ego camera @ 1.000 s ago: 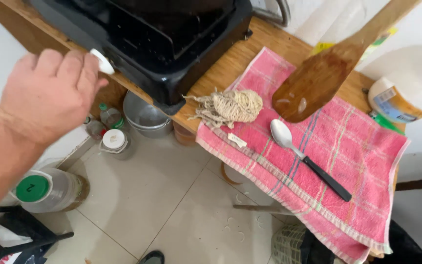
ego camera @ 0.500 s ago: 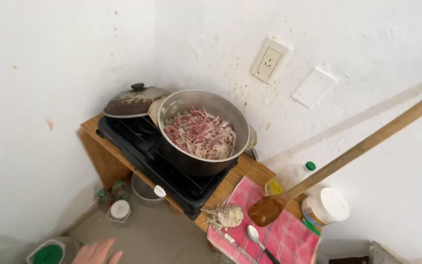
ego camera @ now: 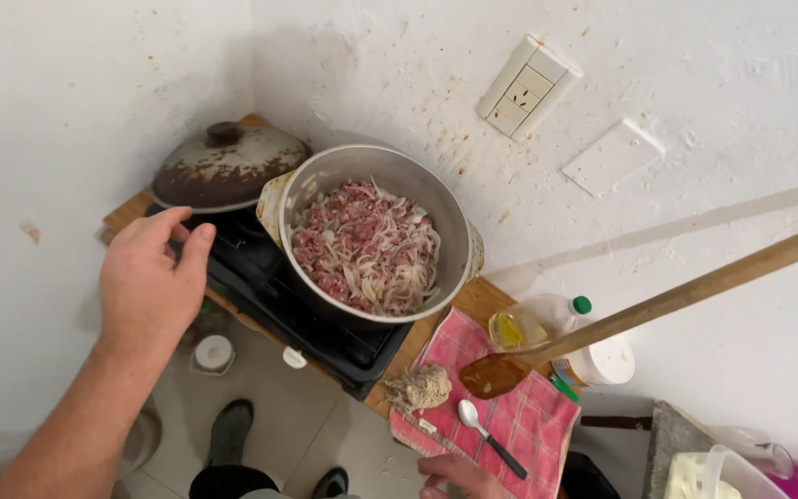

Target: The person adds salt to a pot of ground meat and onions on a portable stove, stirs the mixture with a spoon, and covers it with a lid. Then, they move to the sink area and slice a peeled onion on a wooden cutting board, placing the slices into a plastic container.

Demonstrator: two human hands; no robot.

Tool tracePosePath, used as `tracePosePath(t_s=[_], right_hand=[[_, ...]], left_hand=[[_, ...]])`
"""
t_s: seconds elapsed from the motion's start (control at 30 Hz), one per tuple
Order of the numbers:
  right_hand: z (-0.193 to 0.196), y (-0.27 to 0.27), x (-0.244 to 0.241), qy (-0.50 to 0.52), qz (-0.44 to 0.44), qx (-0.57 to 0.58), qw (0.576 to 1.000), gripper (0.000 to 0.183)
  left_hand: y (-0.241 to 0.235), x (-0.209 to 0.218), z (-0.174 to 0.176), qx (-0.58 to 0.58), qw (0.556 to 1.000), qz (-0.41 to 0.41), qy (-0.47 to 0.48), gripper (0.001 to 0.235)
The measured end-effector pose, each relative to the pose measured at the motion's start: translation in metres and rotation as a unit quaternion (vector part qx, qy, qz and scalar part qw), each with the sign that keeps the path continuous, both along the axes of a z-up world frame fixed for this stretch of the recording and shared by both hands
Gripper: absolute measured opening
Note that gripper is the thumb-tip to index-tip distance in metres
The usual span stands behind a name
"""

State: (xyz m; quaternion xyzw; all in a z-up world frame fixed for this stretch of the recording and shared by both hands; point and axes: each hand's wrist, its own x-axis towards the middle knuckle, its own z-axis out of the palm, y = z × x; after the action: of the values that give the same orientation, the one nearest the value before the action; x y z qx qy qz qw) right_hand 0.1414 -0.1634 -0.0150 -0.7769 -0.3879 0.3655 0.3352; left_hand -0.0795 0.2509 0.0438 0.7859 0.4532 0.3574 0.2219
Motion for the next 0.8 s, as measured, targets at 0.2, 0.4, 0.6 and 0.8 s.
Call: tracePosePath(t_s=[0.2,0.4,0.6,0.8], right_hand=[[0.067,0.06,0.025,-0.225,-0.094,-0.013,0.97,0.024],[0.027,0.084,-0.021,-0.165,-0.184,-0.194,0.949,0.017],[-0.052,0.083,-0.067,-0.017,-0.096,-0.264,0.96,0.018],[-0.038,0.099,-0.066,-0.082,-0.094,-0.272,0.954,0.02]], left_hand=[[0.084,0.024,-0.036,0.001,0.998,-0.061,0.034,0.034],[0.17,0.023,-0.117,0.196,0.962,-0.078,0.171,0.034],[0.239,0.081,-0.075,0.126,0.951,-0.092,0.267,0.049],[0.252,0.127,-0.025,-0.047,0.889,-0.109,0.442,0.075]])
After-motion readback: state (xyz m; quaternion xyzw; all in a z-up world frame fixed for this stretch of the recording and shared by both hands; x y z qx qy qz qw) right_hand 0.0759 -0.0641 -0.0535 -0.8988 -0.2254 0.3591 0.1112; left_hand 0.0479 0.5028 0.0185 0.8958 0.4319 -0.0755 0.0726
